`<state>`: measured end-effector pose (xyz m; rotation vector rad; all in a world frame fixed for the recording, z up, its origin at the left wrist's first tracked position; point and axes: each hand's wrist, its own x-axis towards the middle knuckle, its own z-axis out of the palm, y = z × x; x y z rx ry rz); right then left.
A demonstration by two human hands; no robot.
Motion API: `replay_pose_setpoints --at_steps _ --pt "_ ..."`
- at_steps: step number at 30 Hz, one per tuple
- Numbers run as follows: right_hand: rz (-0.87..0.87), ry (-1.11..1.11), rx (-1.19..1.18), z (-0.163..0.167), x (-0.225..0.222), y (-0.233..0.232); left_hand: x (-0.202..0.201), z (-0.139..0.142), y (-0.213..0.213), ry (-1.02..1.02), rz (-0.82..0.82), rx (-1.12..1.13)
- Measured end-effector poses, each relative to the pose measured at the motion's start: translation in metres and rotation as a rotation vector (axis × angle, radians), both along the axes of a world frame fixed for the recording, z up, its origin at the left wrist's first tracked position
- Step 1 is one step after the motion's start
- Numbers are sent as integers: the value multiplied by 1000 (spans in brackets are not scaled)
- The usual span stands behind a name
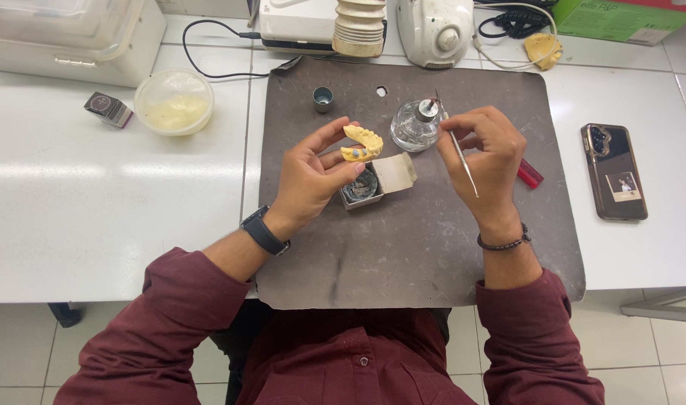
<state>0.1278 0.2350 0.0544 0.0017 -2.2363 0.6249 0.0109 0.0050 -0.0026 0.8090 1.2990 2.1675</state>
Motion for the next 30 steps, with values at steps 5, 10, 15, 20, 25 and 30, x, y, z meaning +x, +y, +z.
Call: replay_pose_setpoints --at_steps 5,10,15,20,25,30 --pt "47 -93 -165 2 2 -2 0 -1 0 1 23 5" --pt "430 -326 -541 1 5 -6 -2 -1 4 -62 194 4" --pt "522 -478 -607 -9 3 -21 -4 -1 6 -77 249 20" --pt "343 -385 -290 -13 1 -31 -3 -2 8 -69 236 45" --pt "326 -364 -173 -11 -1 -35 -3 -3 8 -72 220 52" --pt "344 -367 -124 -12 -2 -37 -4 -4 8 -35 208 22"
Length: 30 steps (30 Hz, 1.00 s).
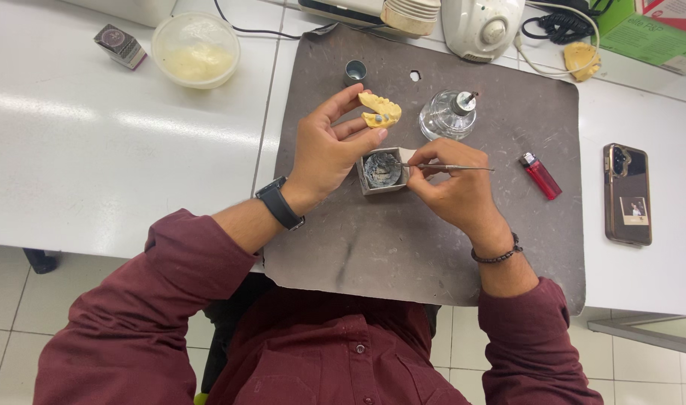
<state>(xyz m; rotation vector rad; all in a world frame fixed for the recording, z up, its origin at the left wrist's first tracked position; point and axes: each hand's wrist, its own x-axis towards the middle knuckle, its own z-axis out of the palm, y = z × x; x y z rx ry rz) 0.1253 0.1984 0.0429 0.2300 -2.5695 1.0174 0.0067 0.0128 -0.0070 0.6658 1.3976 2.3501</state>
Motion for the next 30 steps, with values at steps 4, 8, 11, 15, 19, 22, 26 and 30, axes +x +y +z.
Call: replay_pose_setpoints --at_steps 4,8,11,15,19,22,26,30 --pt "-12 -3 -51 -7 -1 1 0 -1 0 3 -11 13" --pt "-112 -95 -273 -13 0 9 1 -2 -1 13 -37 21" --pt "-96 35 -635 -6 5 25 1 -1 -2 2 -44 -18" --pt "-15 103 -968 1 10 33 5 0 1 -53 -147 41" --pt "19 91 -797 -1 12 21 13 1 1 -52 -247 32" --pt "58 63 -729 -2 12 17 16 2 -1 -6 -279 18" --pt "108 52 -758 0 11 19 16 5 -2 31 -304 10" --pt "164 61 -657 0 11 22 16 7 -4 71 -323 -19"
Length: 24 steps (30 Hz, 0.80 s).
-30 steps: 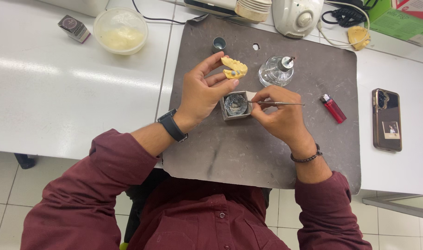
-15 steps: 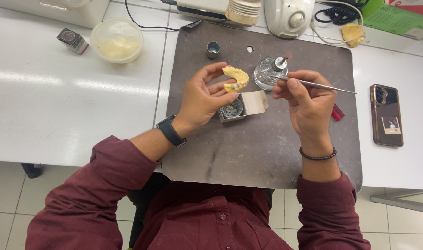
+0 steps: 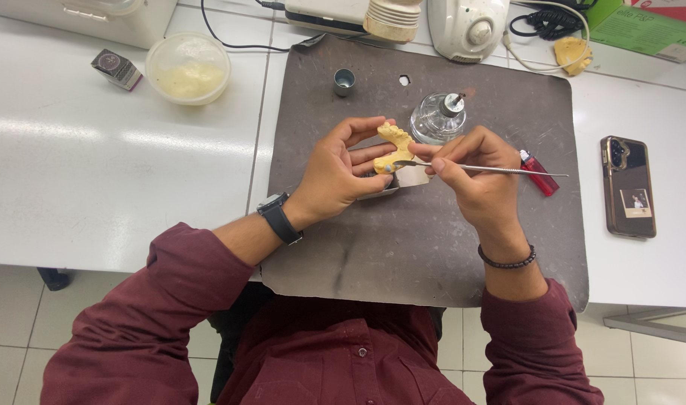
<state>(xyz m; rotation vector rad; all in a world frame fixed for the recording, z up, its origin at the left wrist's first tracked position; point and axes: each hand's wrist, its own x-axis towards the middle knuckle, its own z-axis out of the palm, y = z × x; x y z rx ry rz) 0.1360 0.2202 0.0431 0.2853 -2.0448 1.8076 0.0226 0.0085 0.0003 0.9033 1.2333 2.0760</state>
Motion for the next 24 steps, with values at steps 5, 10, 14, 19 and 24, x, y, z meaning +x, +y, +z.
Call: replay_pose_setpoints --at_steps 5,10,14,19,24 --pt "-55 -30 103 2 3 -2 1 1 -1 19 -9 -4" --pt "-69 -13 167 5 4 -6 0 0 -1 -5 -15 8" --pt "-77 -14 181 6 4 -7 0 0 -1 9 -10 -11" --pt "-73 -4 180 5 3 -6 0 0 0 6 -7 -3" --pt "-73 -8 175 4 4 -4 0 0 -1 2 -7 -1"
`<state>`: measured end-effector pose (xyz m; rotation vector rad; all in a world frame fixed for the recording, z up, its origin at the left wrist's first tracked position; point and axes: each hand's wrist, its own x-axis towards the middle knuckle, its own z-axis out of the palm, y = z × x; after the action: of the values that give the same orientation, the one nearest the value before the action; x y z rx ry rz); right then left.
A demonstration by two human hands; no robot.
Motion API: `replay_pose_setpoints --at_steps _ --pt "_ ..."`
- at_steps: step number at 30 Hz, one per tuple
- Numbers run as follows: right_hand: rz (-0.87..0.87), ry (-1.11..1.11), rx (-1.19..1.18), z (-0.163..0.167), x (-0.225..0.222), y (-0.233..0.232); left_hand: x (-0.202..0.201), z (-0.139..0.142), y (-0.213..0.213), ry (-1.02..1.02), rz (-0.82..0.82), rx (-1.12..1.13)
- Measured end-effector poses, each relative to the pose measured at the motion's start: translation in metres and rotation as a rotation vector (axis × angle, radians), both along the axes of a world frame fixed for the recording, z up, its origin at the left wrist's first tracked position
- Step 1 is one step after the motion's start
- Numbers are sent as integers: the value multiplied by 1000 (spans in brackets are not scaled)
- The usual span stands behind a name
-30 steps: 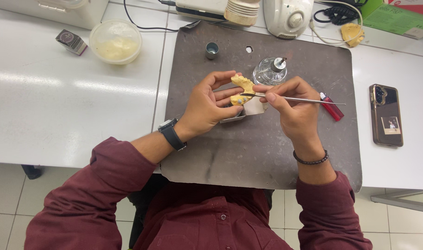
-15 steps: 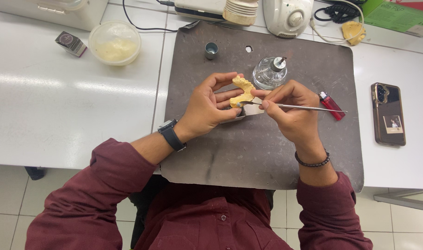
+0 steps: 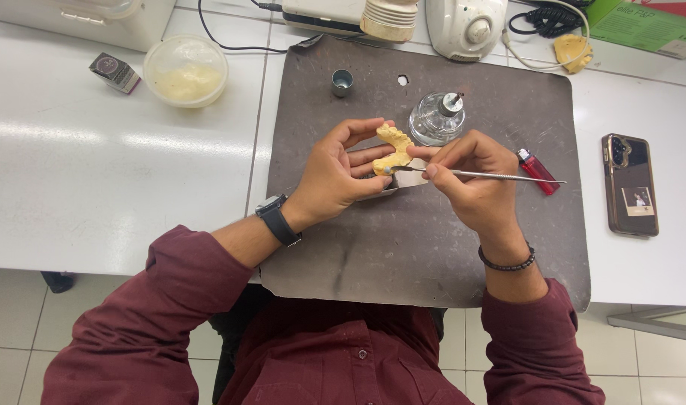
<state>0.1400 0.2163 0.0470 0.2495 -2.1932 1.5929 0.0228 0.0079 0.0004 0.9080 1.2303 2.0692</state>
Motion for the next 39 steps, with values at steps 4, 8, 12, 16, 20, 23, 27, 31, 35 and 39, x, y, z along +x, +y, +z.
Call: replay_pose_setpoints --at_steps 4,8,12,16,20,23,27,31,35,39 --pt "-4 -9 7 -1 0 0 -1 -1 0 14 2 -24" --pt "12 17 -4 -1 0 0 0 -1 0 -16 0 -3" --pt "-1 -4 -12 0 0 -2 0 -2 1 -18 2 -7" --pt "-6 -2 8 1 0 -3 0 -3 1 -10 1 -8" --pt "-17 -7 25 2 0 -4 0 -3 0 -12 2 0" --pt "-9 -6 25 3 1 -5 0 -3 0 -15 2 -12" --pt "-28 -11 21 3 1 -5 0 -3 0 -7 1 -10" --pt "-22 -9 17 2 1 -3 0 -3 0 -8 -2 -5" --pt "14 26 12 0 -1 0 -1 -3 0 6 -7 -7" --pt "29 17 -4 -1 0 2 -1 -2 0 7 -4 -12"
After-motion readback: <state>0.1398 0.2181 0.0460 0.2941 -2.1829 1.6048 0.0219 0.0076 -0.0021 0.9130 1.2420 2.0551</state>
